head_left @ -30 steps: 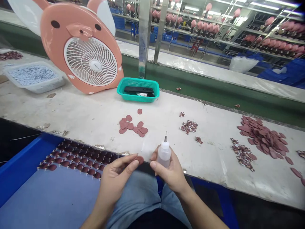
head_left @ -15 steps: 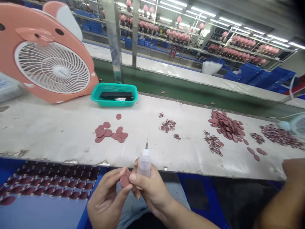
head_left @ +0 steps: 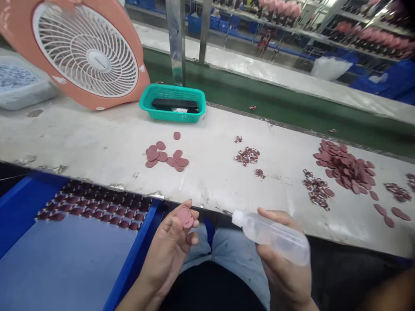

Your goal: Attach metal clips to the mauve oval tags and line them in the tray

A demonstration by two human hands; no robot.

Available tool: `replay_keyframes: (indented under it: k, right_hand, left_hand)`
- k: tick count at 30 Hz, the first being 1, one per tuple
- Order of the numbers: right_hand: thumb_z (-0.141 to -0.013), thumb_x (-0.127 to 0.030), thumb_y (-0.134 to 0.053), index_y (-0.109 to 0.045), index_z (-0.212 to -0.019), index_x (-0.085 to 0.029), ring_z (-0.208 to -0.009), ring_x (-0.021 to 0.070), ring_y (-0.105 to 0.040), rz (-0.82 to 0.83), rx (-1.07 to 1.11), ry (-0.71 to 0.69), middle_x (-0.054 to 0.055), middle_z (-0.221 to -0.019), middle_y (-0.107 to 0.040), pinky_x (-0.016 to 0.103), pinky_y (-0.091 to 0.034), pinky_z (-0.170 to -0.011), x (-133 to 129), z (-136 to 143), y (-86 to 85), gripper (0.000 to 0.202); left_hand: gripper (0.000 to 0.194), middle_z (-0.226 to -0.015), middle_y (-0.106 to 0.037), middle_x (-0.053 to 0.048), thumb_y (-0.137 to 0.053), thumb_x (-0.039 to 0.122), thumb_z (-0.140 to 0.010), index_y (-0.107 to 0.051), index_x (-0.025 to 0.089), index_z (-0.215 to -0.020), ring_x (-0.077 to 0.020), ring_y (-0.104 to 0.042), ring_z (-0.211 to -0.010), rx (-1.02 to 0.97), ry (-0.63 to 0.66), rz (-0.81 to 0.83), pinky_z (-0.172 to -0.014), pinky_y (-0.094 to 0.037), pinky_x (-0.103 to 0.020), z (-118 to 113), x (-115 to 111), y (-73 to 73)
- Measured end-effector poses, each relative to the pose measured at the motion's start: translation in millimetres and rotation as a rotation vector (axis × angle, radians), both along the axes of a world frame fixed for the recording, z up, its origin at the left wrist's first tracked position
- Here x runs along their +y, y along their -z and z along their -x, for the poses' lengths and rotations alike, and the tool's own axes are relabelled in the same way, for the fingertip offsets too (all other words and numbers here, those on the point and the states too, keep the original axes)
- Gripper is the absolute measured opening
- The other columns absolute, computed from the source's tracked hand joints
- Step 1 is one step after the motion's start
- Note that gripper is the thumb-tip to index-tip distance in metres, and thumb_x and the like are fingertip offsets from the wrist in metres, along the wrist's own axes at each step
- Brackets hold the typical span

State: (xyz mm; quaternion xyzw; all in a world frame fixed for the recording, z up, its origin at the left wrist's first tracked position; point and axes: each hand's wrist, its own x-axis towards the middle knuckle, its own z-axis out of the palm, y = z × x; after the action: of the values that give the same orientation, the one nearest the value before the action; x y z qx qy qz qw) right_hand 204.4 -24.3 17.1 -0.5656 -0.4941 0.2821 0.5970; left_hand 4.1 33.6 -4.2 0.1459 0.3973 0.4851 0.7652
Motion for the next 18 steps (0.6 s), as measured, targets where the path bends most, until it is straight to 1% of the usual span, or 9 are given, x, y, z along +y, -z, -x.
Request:
replay_keyframes:
  k: [2,3,6,10,13,18]
  right_hand:
    - [-0.085,-0.052,-0.072,-0.065,-0.118,-0.024,-0.071,0.02,-0.068,-0.082,0.034,0.029,0.006,-0.091,-0.07,0.029,-0.055,-0.057,-4.6,5.8,1.5,0.044]
    - [-0.086,-0.055,-0.07,-0.066,-0.116,-0.023,-0.066,0.0196,-0.066,-0.117,0.029,0.033,0.005,-0.087,-0.07,0.03,-0.054,-0.053,-5.6,10.5,0.8,0.044]
    - [-0.089,-0.056,-0.066,-0.068,-0.11,-0.024,-0.053,0.0165,-0.061,-0.19,-0.033,0.022,0.003,-0.075,-0.066,0.028,-0.048,-0.043,-2.7,26.4,-6.7,0.039]
    - [-0.091,-0.057,-0.063,-0.068,-0.109,-0.024,-0.042,0.0129,-0.053,-0.194,-0.111,-0.004,-0.001,-0.063,-0.06,0.026,-0.043,-0.035,5.6,36.6,-17.6,0.037]
    - [-0.091,-0.055,-0.064,-0.067,-0.107,-0.025,-0.039,0.0131,-0.054,-0.176,-0.133,-0.018,-0.001,-0.062,-0.061,0.026,-0.044,-0.033,7.5,36.2,-19.5,0.035]
    - [-0.091,-0.056,-0.064,-0.066,-0.11,-0.025,-0.041,0.0135,-0.057,-0.153,-0.139,-0.038,0.0,-0.069,-0.067,0.026,-0.048,-0.035,4.9,34.7,-18.0,0.037]
  left_hand:
    - [0.037,-0.088,-0.076,-0.005,-0.084,0.049,-0.073,-0.08,0.028,-0.103,-0.0128,-0.067,-0.074,0.003,0.039,-0.027,-0.054,-0.055,-0.017,-0.1,-3.9,-2.5]
    - [0.037,-0.087,-0.076,-0.004,-0.084,0.05,-0.072,-0.081,0.027,-0.101,-0.0123,-0.067,-0.071,0.009,0.058,-0.044,-0.055,-0.055,-0.017,-0.4,-5.4,-4.0]
    - [0.039,-0.084,-0.076,-0.004,-0.086,0.05,-0.069,-0.081,0.027,-0.099,-0.0116,-0.066,-0.067,0.022,0.096,-0.079,-0.056,-0.056,-0.016,-1.2,-8.5,-7.4]
    - [0.035,-0.085,-0.078,-0.004,-0.086,0.047,-0.07,-0.082,0.028,-0.1,-0.0122,-0.068,-0.067,0.026,0.102,-0.114,-0.059,-0.057,-0.017,-0.3,-10.6,-7.4]
    - [0.033,-0.085,-0.079,-0.005,-0.086,0.046,-0.07,-0.082,0.029,-0.099,-0.013,-0.07,-0.067,0.043,0.086,-0.124,-0.059,-0.057,-0.017,0.4,-10.9,-6.1]
    - [0.033,-0.085,-0.079,-0.005,-0.086,0.047,-0.07,-0.082,0.029,-0.098,-0.0137,-0.07,-0.066,0.068,0.086,-0.127,-0.059,-0.058,-0.019,0.2,-10.2,-6.9]
